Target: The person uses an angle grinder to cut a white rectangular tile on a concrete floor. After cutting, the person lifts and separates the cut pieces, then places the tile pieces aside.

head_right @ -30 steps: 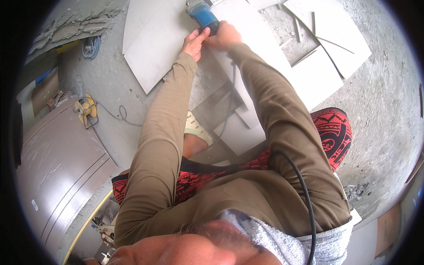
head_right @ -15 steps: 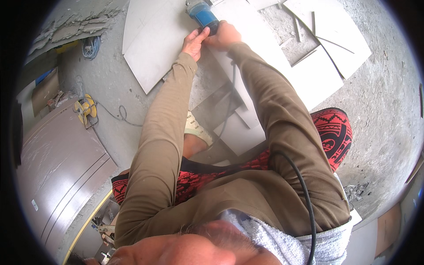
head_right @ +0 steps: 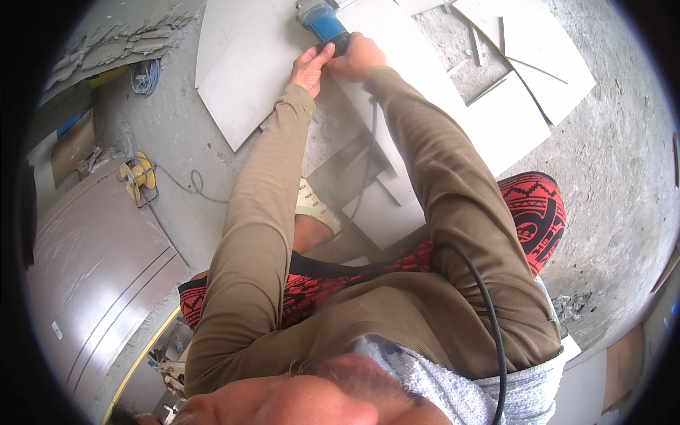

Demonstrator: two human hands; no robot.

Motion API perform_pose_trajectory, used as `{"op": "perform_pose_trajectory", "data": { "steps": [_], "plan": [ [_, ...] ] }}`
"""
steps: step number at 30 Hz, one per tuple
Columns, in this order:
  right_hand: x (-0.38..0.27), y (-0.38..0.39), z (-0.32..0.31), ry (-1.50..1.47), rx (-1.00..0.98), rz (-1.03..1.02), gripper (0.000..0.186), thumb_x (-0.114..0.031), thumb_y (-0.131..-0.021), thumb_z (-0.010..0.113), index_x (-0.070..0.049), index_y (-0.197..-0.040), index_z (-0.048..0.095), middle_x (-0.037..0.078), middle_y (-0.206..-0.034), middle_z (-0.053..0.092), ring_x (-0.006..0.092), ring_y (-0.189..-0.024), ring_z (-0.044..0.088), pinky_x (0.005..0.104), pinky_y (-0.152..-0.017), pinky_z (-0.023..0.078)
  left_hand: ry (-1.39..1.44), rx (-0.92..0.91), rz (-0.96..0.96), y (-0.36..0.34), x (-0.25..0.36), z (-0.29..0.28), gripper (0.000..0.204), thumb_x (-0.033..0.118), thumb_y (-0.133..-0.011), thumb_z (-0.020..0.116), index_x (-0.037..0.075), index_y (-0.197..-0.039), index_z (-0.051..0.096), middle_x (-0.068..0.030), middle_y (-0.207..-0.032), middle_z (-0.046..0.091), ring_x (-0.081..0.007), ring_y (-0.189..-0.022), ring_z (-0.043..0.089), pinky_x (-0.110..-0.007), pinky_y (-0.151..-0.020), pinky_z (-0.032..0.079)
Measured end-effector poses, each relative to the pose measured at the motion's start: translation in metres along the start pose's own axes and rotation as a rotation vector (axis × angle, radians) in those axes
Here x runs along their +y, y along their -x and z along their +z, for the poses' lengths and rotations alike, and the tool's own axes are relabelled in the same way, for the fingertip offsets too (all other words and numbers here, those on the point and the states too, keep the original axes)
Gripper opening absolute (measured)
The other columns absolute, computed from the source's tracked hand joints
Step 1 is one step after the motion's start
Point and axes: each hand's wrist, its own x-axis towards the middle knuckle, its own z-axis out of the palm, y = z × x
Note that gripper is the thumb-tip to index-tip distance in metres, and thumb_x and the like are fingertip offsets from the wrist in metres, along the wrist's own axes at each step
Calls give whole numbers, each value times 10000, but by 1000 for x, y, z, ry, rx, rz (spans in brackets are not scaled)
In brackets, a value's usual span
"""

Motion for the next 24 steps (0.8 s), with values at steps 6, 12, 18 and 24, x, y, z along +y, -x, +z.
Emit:
{"op": "perform_pose_trajectory", "data": {
  "steps": [6,12,18,24],
  "plan": [
    [2,-1,1,3,10,0,843,-580,-676,792,68,-1175,589,227,-1087,695,344,-1006,697,412,-857,558,6,9,-13,1,2,3,500,266,-851,816,-9,-1231,643,-80,-1191,669,-180,-1130,554,-336,-1043,375],
    [3,-2,1,12,11,-1,854,-585,-665,800,67,-1176,590,224,-1089,696,343,-1005,697,413,-859,558,8,-21,-31,3,4,3,590,297,-847,819,-20,-1293,597,-94,-1255,636,-196,-1211,511,-349,-1085,334],
    [4,-2,1,-7,9,-1,849,-586,-664,800,62,-1172,594,221,-1090,697,342,-1002,699,411,-859,558,6,12,-16,0,0,2,477,266,-853,814,-7,-1210,655,-71,-1174,680,-168,-1118,564,-326,-1042,376],
    [4,-2,0,-13,8,-16,841,-585,-674,795,63,-1171,594,222,-1089,697,341,-1001,700,414,-855,560,16,10,-11,-3,-2,1,468,259,-856,810,-8,-1208,656,-71,-1174,682,-167,-1118,565,-322,-1047,370]
  ]
}}
